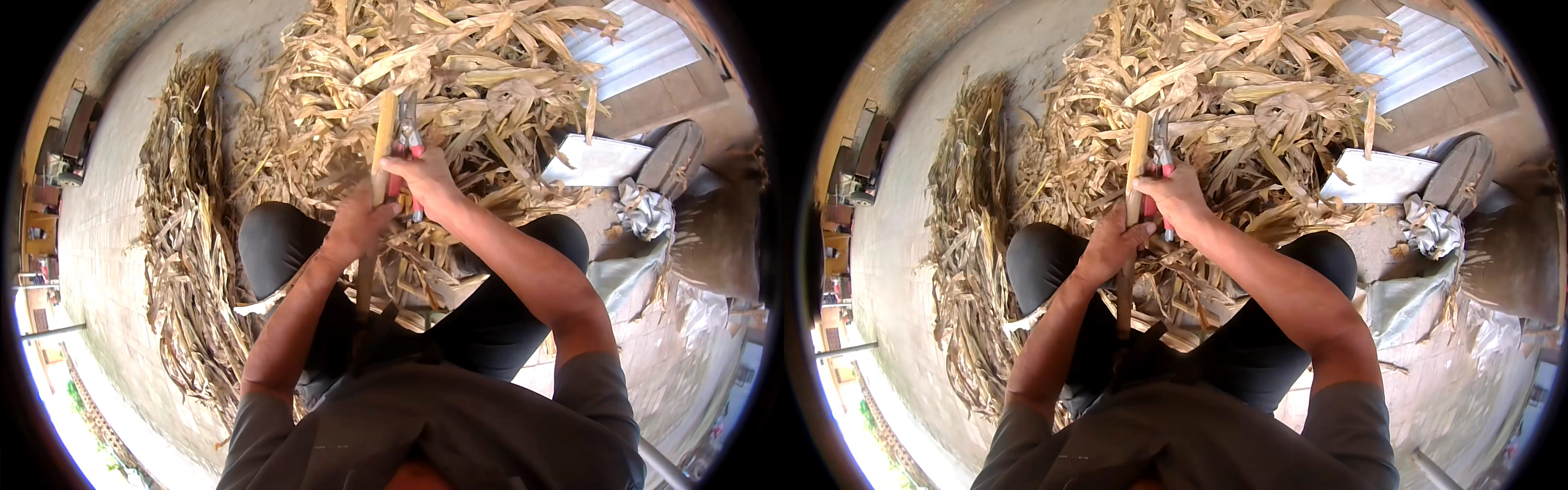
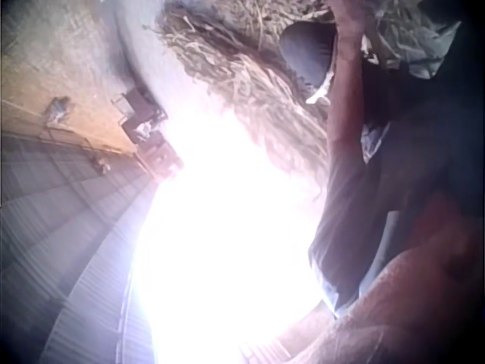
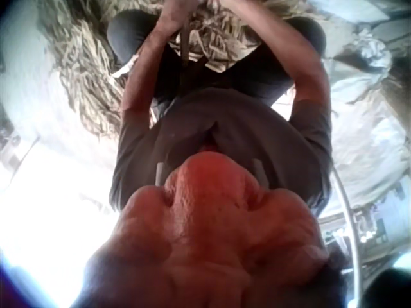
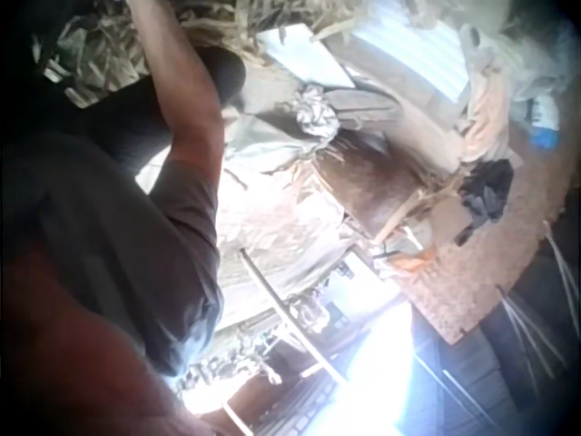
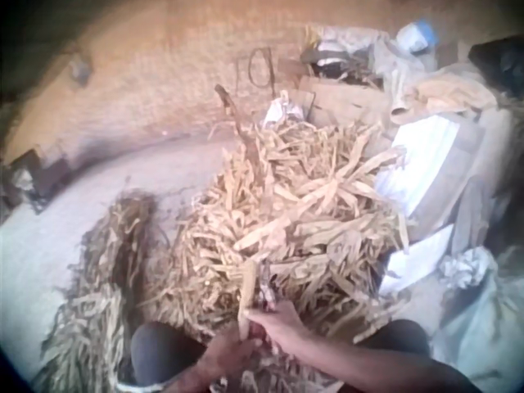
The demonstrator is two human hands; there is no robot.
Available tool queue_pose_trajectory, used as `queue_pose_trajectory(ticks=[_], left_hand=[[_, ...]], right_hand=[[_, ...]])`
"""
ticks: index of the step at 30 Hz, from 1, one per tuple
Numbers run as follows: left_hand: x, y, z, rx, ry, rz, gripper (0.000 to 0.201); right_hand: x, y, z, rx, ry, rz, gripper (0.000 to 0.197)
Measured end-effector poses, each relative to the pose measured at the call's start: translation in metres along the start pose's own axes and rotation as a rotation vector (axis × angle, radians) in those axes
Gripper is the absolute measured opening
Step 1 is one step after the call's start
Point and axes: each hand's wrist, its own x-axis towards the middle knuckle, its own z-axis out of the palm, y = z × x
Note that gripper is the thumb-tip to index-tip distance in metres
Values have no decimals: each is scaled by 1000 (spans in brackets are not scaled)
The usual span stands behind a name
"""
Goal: The person uses a pair of shears to trim and process dried corn husks by cutting away thick stems and fibrous material.
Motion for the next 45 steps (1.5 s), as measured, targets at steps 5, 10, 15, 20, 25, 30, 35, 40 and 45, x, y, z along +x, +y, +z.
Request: queue_pose_trajectory(ticks=[5,10,15,20,25,30,35,40,45], left_hand=[[-8,1,-4,-13,-62,-25,38],[-21,6,-12,-93,-142,-163,36],[-33,-4,-17,-190,-169,-219,27],[-29,1,-27,-431,63,-207,23],[-13,9,-53,-331,133,-172,27],[-1,7,-56,-243,96,-170,25],[2,7,-52,-165,48,-167,22],[3,17,-55,-76,18,-162,24],[5,7,-56,-37,-42,-105,24]], right_hand=[[5,-4,-8,-76,-12,158,14],[10,-8,-5,-153,35,47,13],[21,-16,-13,-157,58,6,11],[11,-15,-19,-384,-71,-71,16],[-21,-15,-13,-770,-282,66,30],[-33,-8,-10,-928,-395,45,41],[-33,-14,-6,-876,-398,98,41],[-25,-7,-14,-823,-417,115,40],[-24,-15,-15,-876,-422,155,38]])
